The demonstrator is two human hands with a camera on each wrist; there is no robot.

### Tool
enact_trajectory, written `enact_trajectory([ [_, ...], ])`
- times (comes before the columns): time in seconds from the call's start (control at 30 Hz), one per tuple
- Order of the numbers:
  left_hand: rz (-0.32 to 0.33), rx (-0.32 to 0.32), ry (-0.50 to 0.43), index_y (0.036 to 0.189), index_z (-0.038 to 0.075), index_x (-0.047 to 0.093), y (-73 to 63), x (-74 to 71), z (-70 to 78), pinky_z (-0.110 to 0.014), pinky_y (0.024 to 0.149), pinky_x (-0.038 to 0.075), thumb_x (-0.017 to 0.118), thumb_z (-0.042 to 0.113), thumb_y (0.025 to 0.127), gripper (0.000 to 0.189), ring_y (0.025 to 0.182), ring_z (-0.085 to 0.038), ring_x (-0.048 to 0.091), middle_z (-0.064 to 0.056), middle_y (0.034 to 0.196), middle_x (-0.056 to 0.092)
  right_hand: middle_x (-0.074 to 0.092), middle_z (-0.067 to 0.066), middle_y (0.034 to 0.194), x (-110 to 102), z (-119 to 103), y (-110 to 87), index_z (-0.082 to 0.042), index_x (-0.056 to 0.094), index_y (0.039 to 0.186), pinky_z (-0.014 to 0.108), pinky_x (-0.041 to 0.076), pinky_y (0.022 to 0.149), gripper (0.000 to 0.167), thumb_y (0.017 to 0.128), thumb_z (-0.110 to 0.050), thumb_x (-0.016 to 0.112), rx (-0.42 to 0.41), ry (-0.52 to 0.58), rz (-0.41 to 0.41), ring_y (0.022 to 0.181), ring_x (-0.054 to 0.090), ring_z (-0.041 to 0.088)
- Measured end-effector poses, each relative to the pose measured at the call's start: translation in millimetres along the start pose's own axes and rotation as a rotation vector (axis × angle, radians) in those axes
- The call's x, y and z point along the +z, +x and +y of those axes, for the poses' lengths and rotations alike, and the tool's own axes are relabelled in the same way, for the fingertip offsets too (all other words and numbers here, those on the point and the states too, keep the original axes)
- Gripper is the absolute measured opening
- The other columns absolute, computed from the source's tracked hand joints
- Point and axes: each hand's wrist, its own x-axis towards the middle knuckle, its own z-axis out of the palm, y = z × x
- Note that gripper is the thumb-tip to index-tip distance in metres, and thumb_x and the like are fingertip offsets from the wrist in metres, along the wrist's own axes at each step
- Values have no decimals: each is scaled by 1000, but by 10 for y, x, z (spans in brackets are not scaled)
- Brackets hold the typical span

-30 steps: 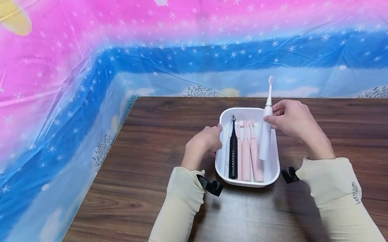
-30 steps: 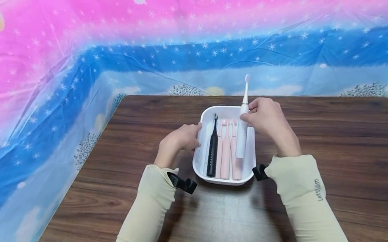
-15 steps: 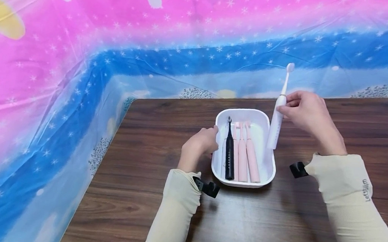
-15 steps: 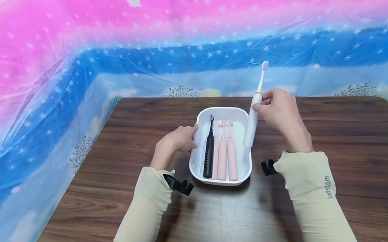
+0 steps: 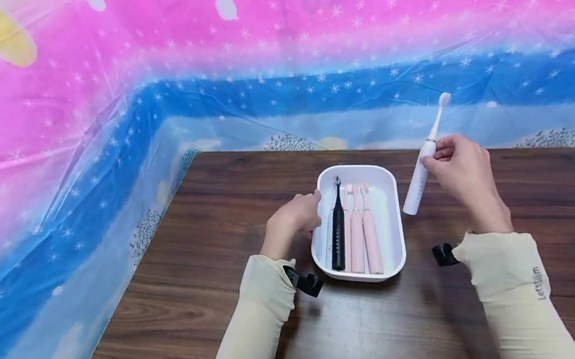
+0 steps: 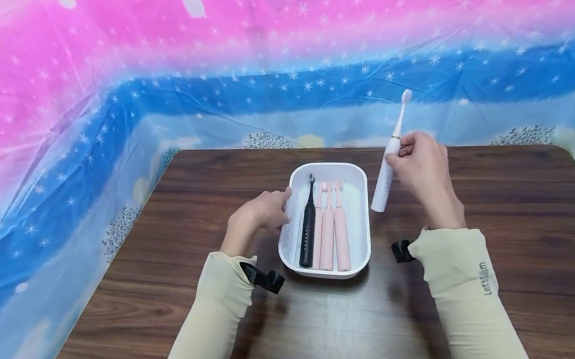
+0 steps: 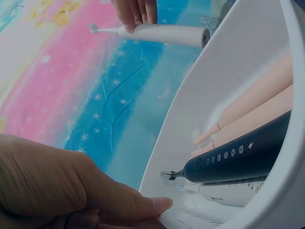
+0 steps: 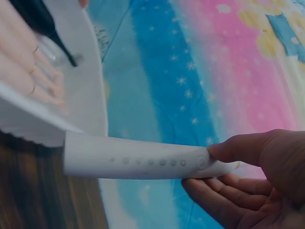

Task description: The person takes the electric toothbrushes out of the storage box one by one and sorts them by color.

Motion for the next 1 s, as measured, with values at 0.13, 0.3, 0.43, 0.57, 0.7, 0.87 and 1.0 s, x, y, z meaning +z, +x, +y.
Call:
enact_trajectory([
  [0.13,-3,5,-7,155,11,15,1,4,-11,-22,53,45,49,7,96,68,106,-22,55,-14,150,39,65,23,111,34,68,6,2,57,118,16,42,63,41,90,-26,62,3,13,30,99,63,32],
  [0.3,-5,-1,-19,155,11,15,-7,4,-21,-23,53,45,49,7,96,68,95,-21,58,-14,149,40,64,23,112,89,147,30,3,56,120,11,39,60,41,91,-25,60,3,26,59,100,62,33],
  [0.43,-2,-7,-32,155,12,15,-16,4,-26,-23,53,45,49,8,96,68,100,-22,56,-14,151,37,63,24,112,149,205,41,4,54,119,10,38,60,39,92,-23,59,0,35,88,100,62,34],
  [0.57,-4,-8,-45,155,12,15,-14,8,-21,-23,53,46,49,7,96,68,109,-24,53,-14,151,36,62,23,111,210,262,49,4,52,119,12,38,63,37,92,-22,59,-14,43,120,97,61,32],
  [0.7,-6,1,-40,155,10,14,2,9,-15,-22,53,47,49,6,95,69,114,-25,52,-16,151,36,63,22,109,282,321,77,3,53,117,13,39,67,36,91,-20,60,-22,47,161,93,60,27],
  [0.87,-13,3,-36,155,10,14,6,4,-6,-21,53,48,49,5,95,70,116,-25,51,-17,151,35,62,23,109,378,396,94,5,52,119,33,49,80,36,92,-18,58,-8,69,186,96,60,32],
  [1.0,-15,4,-22,155,10,13,2,-3,6,-22,54,49,49,5,95,70,125,-25,45,-17,152,34,62,24,109,454,478,110,6,51,120,32,49,81,37,92,-17,58,-11,91,220,99,61,33],
])
